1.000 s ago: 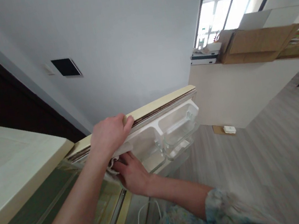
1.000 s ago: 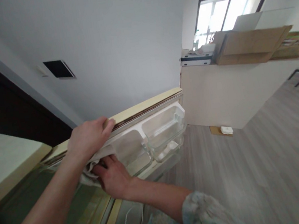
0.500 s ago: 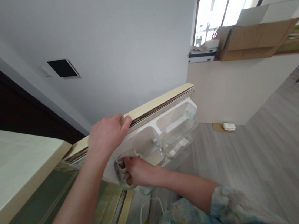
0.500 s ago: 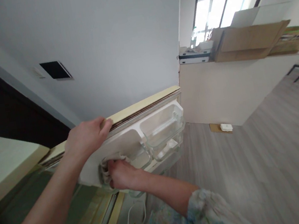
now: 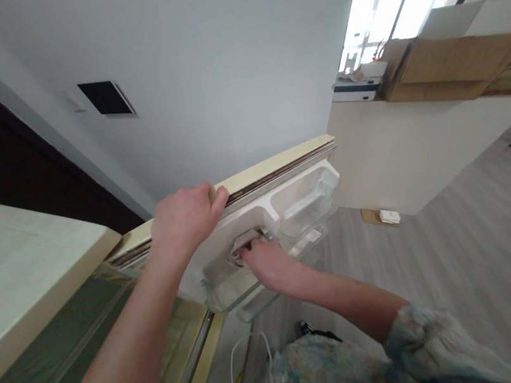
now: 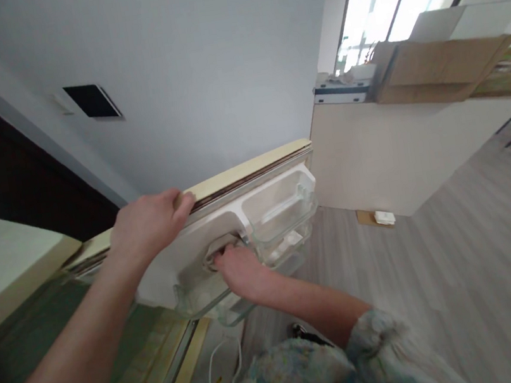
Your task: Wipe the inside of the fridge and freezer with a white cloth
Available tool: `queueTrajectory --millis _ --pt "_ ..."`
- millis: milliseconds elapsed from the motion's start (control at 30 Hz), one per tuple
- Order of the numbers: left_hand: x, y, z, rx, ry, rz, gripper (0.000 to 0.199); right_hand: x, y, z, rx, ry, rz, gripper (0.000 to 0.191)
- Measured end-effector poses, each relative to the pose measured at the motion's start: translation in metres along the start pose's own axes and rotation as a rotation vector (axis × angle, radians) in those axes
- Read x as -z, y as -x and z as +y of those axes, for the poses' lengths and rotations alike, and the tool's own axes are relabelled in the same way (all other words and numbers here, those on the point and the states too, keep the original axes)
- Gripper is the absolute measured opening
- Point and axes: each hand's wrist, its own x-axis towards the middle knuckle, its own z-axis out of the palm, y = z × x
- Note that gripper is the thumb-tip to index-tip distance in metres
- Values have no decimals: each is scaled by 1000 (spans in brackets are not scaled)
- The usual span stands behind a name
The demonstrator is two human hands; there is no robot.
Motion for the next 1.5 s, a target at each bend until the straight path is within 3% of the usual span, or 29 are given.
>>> queueTrajectory --millis 167,233,333,433,567,667,800,900,1133,1233,1400,1500 --pt "1 1 0 -10 -4 1 67 -27 -24 -35 262 -97 27 19" --pt "2 1 0 -2 -6 -1 68 -31 -26 -35 284 -78 49 18" --pt "2 2 1 3 -6 -3 68 -26 -17 -20 179 2 131 18" --pt "1 1 1 5 6 -5 68 -15 -5 -2 75 23 123 25" --pt "0 1 0 9 32 2 68 7 -1 8 81 7 68 29" --pt "0 2 1 -1 24 23 69 36 3 9 172 24 173 22" --pt "1 3 1 -5 17 23 68 72 8 18 274 83 345 29" --pt "2 3 1 -10 27 25 69 71 6 27 268 227 302 30" --pt "2 2 1 -8 13 18 68 18 2 20 218 391 50 14" --pt "2 2 1 -12 10 7 69 22 -1 15 200 354 20 14" --pt "3 5 1 -20 7 21 67 42 14 6 113 110 153 17" --pt "2 5 1 -36 9 30 67 39 35 5 73 -14 13 26"
